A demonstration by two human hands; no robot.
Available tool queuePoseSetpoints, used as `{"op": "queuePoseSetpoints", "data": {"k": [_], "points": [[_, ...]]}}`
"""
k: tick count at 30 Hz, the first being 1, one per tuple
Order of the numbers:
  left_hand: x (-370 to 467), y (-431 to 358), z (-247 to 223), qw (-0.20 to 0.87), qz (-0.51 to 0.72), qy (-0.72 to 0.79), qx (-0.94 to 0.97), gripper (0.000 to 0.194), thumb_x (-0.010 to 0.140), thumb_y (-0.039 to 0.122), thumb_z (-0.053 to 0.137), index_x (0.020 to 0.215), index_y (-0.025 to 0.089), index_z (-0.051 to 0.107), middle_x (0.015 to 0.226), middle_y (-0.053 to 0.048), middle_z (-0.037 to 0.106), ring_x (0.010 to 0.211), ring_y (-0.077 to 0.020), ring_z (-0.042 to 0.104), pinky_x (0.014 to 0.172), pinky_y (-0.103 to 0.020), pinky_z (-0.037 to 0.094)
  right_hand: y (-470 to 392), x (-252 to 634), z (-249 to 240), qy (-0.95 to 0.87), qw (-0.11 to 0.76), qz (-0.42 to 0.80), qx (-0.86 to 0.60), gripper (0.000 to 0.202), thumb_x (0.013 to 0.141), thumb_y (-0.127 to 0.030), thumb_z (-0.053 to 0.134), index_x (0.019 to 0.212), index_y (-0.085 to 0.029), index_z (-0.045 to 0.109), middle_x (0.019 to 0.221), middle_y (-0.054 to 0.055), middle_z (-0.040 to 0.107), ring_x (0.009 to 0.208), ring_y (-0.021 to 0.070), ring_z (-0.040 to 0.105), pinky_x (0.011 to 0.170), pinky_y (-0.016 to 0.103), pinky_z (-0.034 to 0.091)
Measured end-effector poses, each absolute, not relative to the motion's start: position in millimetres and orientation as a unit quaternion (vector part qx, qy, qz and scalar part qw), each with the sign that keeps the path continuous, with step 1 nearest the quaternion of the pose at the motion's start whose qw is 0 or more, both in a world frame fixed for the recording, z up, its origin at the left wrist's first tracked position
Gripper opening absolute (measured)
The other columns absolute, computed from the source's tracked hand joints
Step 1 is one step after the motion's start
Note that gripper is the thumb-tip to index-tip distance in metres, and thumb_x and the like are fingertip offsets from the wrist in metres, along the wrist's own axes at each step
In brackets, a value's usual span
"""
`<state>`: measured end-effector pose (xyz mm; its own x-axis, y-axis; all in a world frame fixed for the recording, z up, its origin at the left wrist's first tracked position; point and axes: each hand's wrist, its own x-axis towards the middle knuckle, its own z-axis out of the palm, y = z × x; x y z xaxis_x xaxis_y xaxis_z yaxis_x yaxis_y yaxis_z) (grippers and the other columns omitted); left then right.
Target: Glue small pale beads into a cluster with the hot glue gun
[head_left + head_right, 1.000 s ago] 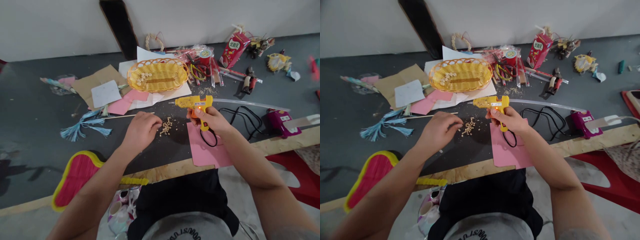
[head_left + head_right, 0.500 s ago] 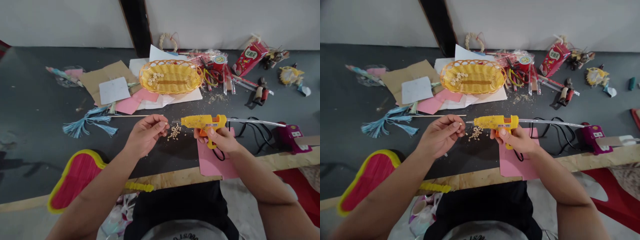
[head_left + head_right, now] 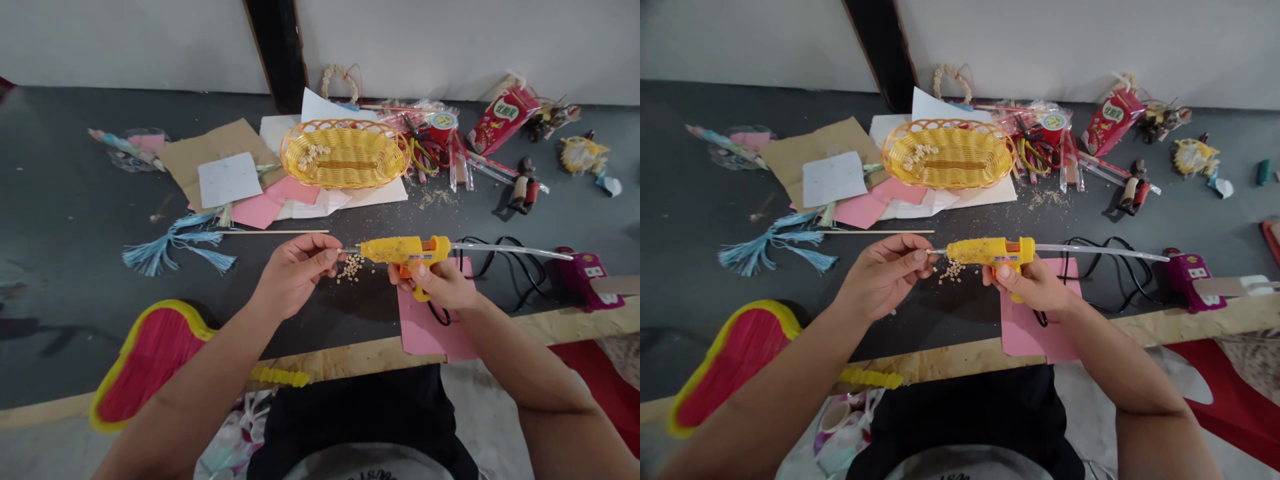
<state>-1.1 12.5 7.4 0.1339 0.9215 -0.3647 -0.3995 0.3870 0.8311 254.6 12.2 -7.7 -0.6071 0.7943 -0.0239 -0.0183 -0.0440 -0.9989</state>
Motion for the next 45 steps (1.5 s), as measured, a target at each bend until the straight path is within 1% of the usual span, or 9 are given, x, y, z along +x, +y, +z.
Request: {"op": "queuePoseSetpoints", "data": {"k": [4, 7, 14, 19, 24, 30, 41, 45], "points": [[0.4, 12.3, 6.6, 0.698, 0.477, 0.451, 0.286, 0.028, 0.056, 0.029, 0.095, 0.076, 0.017, 0.078, 0.068, -0.002, 0.073, 0.056, -0.0076, 0.060, 0.053, -0.017, 0.049, 12.6, 253.4, -7.6, -0.623, 0.314, 0.645, -0.310, 0.044, 0.098, -0.060, 0.048, 0.090, -0.020, 0.064, 0.078, 0.003, 0.055, 0.063, 0.0122, 0.045, 0.054, 0.027, 0.035], [1.3, 11.9, 6.4, 0.695, 0.480, 0.449, 0.292, 0.028, 0.057, 0.030, 0.095, 0.075, 0.017, 0.078, 0.068, -0.001, 0.073, 0.057, -0.0071, 0.060, 0.055, -0.016, 0.049, 13.4, 253.5, -9.3, -0.628, 0.324, 0.642, -0.297, 0.046, 0.098, -0.060, 0.047, 0.088, -0.018, 0.063, 0.075, 0.002, 0.053, 0.062, 0.0107, 0.044, 0.052, 0.025, 0.035], [1.0, 11.2, 5.2, 0.695, 0.482, 0.443, 0.298, 0.027, 0.059, 0.030, 0.095, 0.076, 0.017, 0.078, 0.068, -0.001, 0.072, 0.058, -0.0066, 0.059, 0.056, -0.016, 0.049, 12.6, 255.8, -14.8, -0.615, 0.313, 0.653, -0.311, 0.048, 0.097, -0.062, 0.048, 0.089, -0.017, 0.064, 0.073, 0.001, 0.051, 0.060, 0.0091, 0.043, 0.048, 0.022, 0.035], [0.9, 10.8, 6.1, 0.699, 0.475, 0.447, 0.294, 0.028, 0.060, 0.029, 0.094, 0.078, 0.017, 0.077, 0.068, -0.001, 0.073, 0.057, -0.0068, 0.059, 0.055, -0.017, 0.048, 12.0, 256.3, -16.1, -0.618, 0.309, 0.650, -0.317, 0.050, 0.097, -0.063, 0.047, 0.089, -0.017, 0.063, 0.068, -0.001, 0.046, 0.056, 0.0084, 0.040, 0.047, 0.022, 0.033], [2.0, 11.0, 6.6, 0.700, 0.477, 0.443, 0.293, 0.027, 0.059, 0.029, 0.094, 0.077, 0.017, 0.077, 0.068, -0.001, 0.074, 0.057, -0.0069, 0.060, 0.055, -0.016, 0.049, 12.1, 256.5, -16.1, -0.619, 0.305, 0.649, -0.320, 0.052, 0.096, -0.066, 0.046, 0.088, -0.017, 0.062, 0.069, 0.000, 0.047, 0.055, 0.0079, 0.039, 0.046, 0.022, 0.033], [2.3, 10.9, 6.8, 0.700, 0.479, 0.439, 0.297, 0.027, 0.059, 0.029, 0.094, 0.077, 0.017, 0.077, 0.068, -0.002, 0.074, 0.056, -0.0074, 0.060, 0.055, -0.017, 0.049, 11.7, 255.9, -16.0, -0.613, 0.308, 0.656, -0.315, 0.049, 0.097, -0.064, 0.047, 0.087, -0.017, 0.060, 0.074, 0.000, 0.048, 0.056, 0.0070, 0.038, 0.047, 0.022, 0.029], [1.8, 9.7, 6.0, 0.700, 0.476, 0.439, 0.300, 0.026, 0.060, 0.029, 0.094, 0.077, 0.017, 0.079, 0.069, -0.002, 0.074, 0.057, -0.0073, 0.060, 0.055, -0.017, 0.049, 11.8, 256.0, -14.9, -0.614, 0.310, 0.658, -0.307, 0.044, 0.098, -0.060, 0.048, 0.084, -0.018, 0.056, 0.072, -0.002, 0.045, 0.055, 0.0071, 0.036, 0.046, 0.022, 0.028], [1.6, 9.9, 5.1, 0.702, 0.477, 0.434, 0.302, 0.025, 0.061, 0.029, 0.094, 0.077, 0.018, 0.079, 0.068, -0.002, 0.075, 0.056, -0.0066, 0.060, 0.055, -0.015, 0.048, 12.1, 255.3, -12.5, -0.613, 0.309, 0.658, -0.310, 0.046, 0.097, -0.061, 0.048, 0.082, -0.019, 0.055, 0.071, -0.002, 0.044, 0.054, 0.0064, 0.035, 0.045, 0.021, 0.028]]}}
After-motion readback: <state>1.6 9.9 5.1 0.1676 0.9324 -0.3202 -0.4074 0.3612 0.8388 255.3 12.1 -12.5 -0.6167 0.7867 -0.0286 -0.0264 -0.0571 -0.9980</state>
